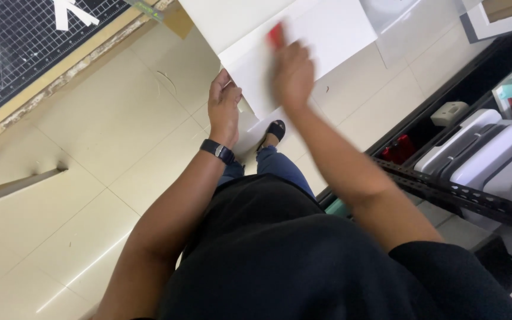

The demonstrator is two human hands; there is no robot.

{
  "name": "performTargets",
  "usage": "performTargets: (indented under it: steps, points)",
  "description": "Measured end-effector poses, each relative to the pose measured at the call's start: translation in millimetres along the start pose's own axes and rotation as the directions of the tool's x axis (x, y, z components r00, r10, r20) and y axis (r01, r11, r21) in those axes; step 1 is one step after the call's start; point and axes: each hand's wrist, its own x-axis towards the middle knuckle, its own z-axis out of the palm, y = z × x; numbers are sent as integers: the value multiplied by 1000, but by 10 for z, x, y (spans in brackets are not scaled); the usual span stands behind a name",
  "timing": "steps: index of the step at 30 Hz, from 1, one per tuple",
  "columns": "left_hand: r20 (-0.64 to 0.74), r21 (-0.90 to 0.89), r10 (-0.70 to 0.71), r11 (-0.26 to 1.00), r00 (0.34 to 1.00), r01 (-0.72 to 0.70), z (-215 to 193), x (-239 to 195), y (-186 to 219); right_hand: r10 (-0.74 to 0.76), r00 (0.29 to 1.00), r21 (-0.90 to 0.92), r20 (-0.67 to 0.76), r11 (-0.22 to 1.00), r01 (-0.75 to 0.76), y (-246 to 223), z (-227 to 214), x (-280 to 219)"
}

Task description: Applying a white adhesive sheet to a box using a squeegee and a roller to ensure a smooth finish.

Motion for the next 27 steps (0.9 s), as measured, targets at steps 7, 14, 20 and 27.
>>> performTargets:
  steps: [7, 14, 20, 27]
  points:
    - [21, -114, -12, 993, 1000, 15, -11, 0, -16, -346, 935, -280, 71, 893, 352, 148, -238, 285]
    - [3, -159, 15, 987, 1000, -14, -25, 84, -105, -566, 823, -158, -47, 818, 553, -544, -275, -519]
    - [60, -133, 11, 991, 998, -3, -38, 19, -63, -93, 982, -281, 163, 950, 136, -75, -200, 169]
    - [54, -166, -16, 986, 998, 25, -49, 24, -39, -413, 879, -338, 240, 813, 474, -231, -236, -11]
